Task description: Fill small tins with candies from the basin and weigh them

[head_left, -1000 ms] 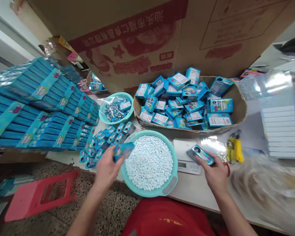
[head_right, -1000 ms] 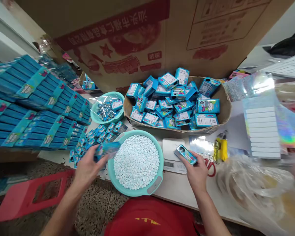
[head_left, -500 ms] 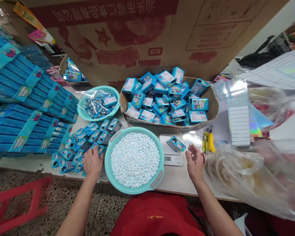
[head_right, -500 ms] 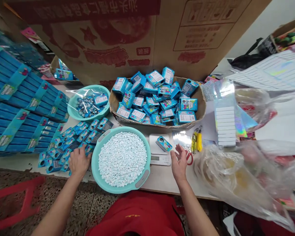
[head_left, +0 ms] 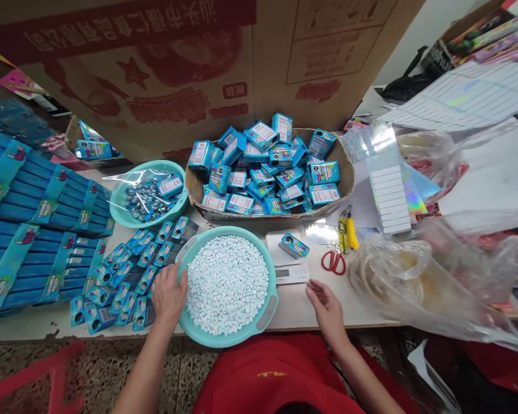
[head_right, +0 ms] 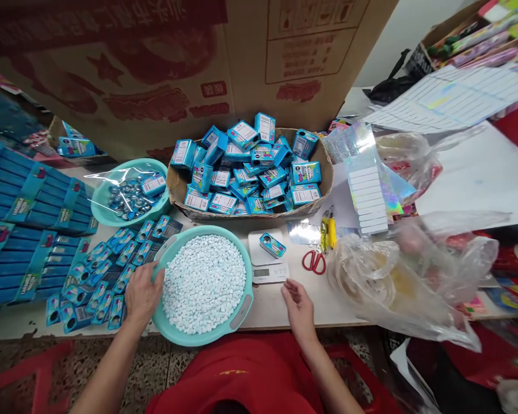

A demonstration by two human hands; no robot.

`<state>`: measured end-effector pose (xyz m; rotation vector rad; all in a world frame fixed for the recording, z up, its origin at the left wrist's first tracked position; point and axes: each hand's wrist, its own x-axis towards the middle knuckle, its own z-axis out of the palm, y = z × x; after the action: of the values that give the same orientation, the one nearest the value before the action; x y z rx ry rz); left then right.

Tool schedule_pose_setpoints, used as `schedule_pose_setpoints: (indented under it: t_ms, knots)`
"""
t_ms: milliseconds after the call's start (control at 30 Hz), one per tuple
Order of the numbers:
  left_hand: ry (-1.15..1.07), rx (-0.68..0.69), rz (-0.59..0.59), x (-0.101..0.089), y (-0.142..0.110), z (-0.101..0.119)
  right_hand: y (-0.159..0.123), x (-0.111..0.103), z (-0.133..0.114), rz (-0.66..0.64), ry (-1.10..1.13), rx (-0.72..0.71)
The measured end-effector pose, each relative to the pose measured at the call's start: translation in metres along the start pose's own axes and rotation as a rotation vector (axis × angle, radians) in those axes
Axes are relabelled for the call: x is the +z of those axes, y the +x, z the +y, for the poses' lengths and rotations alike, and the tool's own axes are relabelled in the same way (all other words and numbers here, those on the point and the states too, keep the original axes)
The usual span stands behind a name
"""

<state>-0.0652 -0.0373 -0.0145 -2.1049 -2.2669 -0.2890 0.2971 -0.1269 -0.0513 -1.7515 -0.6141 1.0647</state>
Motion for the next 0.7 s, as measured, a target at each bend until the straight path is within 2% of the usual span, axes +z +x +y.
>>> schedule_pose_setpoints:
  t_ms: [67,167,233,367,533,633,700]
  knots:
    - [0.031,-0.035,-0.060,0.000,0.002,0.005,-0.010,0.015,-0.002,-0.126,0.017,0.012]
    - [0.048,-0.145,-0.147,-0.003,0.006,0.009,-0.023,0.039,-0.005,-0.387,0.087,0.055]
    - [0.041,-0.235,-0.199,-0.003,0.009,0.009,-0.028,0.051,-0.006,-0.472,0.136,0.101]
    - [0.032,-0.306,-0.239,-0.001,0.016,0.007,-0.031,0.061,-0.009,-0.428,0.171,0.150]
    - [0.021,-0.275,-0.274,0.000,0.024,0.007,-0.037,0.058,-0.006,-0.404,0.192,0.168]
    - [0.001,-0.272,-0.290,-0.002,0.028,0.014,-0.044,0.055,-0.001,-0.405,0.207,0.204]
    - [0.004,-0.282,-0.257,-0.004,0.029,0.023,-0.046,0.053,0.001,-0.425,0.191,0.220]
